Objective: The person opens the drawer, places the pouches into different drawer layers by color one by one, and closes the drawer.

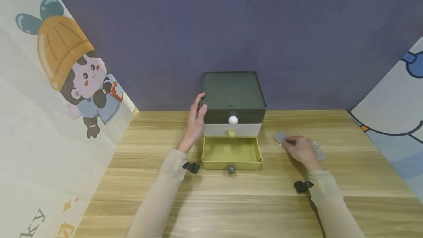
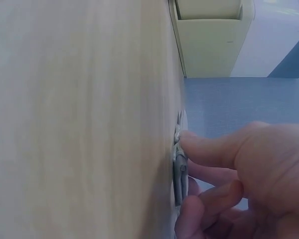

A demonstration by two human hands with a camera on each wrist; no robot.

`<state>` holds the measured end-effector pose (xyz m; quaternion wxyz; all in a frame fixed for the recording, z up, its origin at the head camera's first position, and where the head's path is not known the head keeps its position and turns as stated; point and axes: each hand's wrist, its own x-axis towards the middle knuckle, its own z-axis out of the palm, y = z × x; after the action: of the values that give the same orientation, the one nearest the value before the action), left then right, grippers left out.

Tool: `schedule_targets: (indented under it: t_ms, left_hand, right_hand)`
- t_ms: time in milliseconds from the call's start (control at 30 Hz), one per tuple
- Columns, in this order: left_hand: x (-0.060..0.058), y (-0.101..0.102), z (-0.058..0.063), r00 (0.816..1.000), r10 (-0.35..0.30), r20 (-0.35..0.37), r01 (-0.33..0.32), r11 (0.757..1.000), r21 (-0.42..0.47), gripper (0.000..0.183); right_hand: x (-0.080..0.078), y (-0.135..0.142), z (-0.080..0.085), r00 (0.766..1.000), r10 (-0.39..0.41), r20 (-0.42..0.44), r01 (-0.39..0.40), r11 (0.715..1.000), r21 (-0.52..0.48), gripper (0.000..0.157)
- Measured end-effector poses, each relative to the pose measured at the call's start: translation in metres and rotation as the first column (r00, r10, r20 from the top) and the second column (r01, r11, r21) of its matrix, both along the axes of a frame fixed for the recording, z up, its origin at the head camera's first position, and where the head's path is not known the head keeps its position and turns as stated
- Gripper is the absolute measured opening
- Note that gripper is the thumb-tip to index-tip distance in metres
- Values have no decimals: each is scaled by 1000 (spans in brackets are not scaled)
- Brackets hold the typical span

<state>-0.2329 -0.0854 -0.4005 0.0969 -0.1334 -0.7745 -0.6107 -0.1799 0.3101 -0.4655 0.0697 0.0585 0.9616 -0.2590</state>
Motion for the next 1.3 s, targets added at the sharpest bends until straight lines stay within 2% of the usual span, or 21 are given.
schedule_targets:
  t_ms: [467, 1000, 1300]
  left_hand:
    - [-3, 2, -1, 1000, -3, 6, 3, 1000, 11, 56]
    - [0, -1, -4, 1000, -12, 23, 12, 1000, 14, 57]
    - [-1, 0, -3, 1000, -12, 9, 12, 1000, 26, 57]
  right_hand:
    - [2, 0, 0, 1000, 3, 26, -2, 1000, -23, 53]
    - [5, -1, -5, 996, 48, -79, -48, 999, -2, 38]
    - [6, -5, 6, 989, 60, -138, -68, 996, -55, 36]
